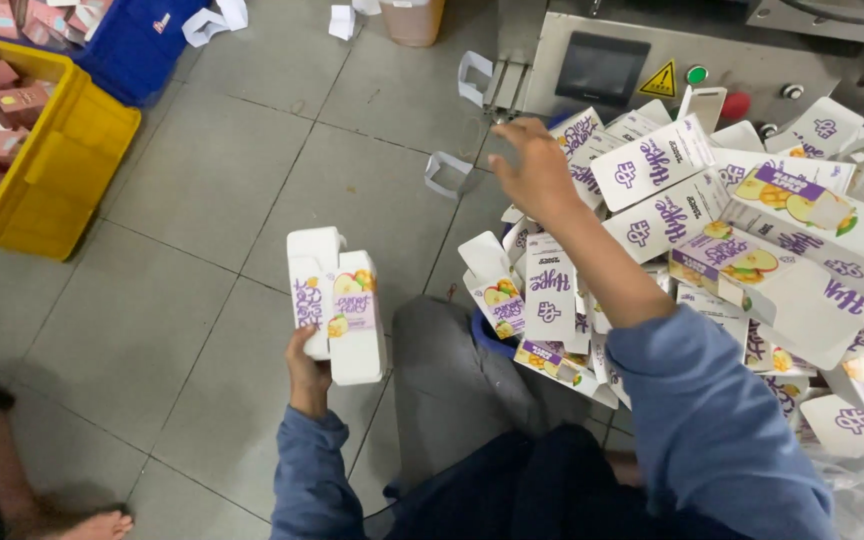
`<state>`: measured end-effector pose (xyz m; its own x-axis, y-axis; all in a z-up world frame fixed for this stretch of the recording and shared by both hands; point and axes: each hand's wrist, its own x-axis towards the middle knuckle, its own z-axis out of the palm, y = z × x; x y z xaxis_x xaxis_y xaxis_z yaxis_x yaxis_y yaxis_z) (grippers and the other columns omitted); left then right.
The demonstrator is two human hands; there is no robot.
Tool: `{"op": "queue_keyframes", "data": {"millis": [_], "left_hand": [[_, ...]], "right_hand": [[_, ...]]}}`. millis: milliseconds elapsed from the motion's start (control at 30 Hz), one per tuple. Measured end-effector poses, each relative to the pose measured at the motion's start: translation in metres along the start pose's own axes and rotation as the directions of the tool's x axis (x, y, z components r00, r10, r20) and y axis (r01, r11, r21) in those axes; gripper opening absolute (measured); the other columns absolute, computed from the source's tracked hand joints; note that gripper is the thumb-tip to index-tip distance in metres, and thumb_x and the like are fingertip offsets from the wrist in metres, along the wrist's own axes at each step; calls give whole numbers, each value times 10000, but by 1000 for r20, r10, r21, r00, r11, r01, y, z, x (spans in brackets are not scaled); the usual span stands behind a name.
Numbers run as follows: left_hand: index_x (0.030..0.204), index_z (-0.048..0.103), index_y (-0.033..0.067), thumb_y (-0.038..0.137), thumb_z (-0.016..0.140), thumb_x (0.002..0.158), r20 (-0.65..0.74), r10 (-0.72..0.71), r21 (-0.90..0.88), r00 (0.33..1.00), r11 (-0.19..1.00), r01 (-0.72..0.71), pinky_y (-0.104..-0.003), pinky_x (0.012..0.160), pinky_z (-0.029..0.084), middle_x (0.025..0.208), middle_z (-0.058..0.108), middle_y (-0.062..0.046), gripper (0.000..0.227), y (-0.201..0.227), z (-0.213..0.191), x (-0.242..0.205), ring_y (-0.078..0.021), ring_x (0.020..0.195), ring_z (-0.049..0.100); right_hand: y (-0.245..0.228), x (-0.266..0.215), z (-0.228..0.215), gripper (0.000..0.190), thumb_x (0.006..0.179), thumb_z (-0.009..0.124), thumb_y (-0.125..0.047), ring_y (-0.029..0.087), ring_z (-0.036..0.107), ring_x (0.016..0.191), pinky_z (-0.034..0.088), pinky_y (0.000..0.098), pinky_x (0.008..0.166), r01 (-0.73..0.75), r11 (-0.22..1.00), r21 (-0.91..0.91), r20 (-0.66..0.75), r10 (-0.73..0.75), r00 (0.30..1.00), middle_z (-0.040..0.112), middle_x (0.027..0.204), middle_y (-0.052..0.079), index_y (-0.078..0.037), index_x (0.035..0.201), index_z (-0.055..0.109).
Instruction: Folding flat cardboard templates into juice boxes and stacking them.
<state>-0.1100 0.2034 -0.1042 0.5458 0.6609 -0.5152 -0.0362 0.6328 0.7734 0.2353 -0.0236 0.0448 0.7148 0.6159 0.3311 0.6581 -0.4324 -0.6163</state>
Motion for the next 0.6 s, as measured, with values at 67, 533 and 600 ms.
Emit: {"op": "queue_keyframes", "data": {"millis": [67,533,600], "left_hand": [[1200,698,44,424,706,740,-10,-16,4,1000,1000,17,-386,769,559,1003,752,-194,597,-9,10,35,-305,837,742],[1252,669,10,308,706,726,268,-280,157,922,957,245,-406,813,597,1188,748,-172,605,-73,89,237,-309,984,731],[1225,678,3,287,715,719,283,-344,212,896,933,291,-395,786,599,1157,754,-175,582,-90,103,255,-310,940,735]], "right_hand": [[6,-21,-19,308,917,738,-20,435,707,988,555,496,862,54,998,42,-65,-52,997,672,1119,248,12,1223,720],[33,-256,-144,385,863,702,-151,216,755,1066,607,354,954,-379,919,111,250,343,906,789,1135,108,-77,1241,711],[43,-279,-145,386,854,708,-129,227,745,1127,600,370,1013,-435,897,77,248,405,880,789,1168,116,-83,1237,715]]}}
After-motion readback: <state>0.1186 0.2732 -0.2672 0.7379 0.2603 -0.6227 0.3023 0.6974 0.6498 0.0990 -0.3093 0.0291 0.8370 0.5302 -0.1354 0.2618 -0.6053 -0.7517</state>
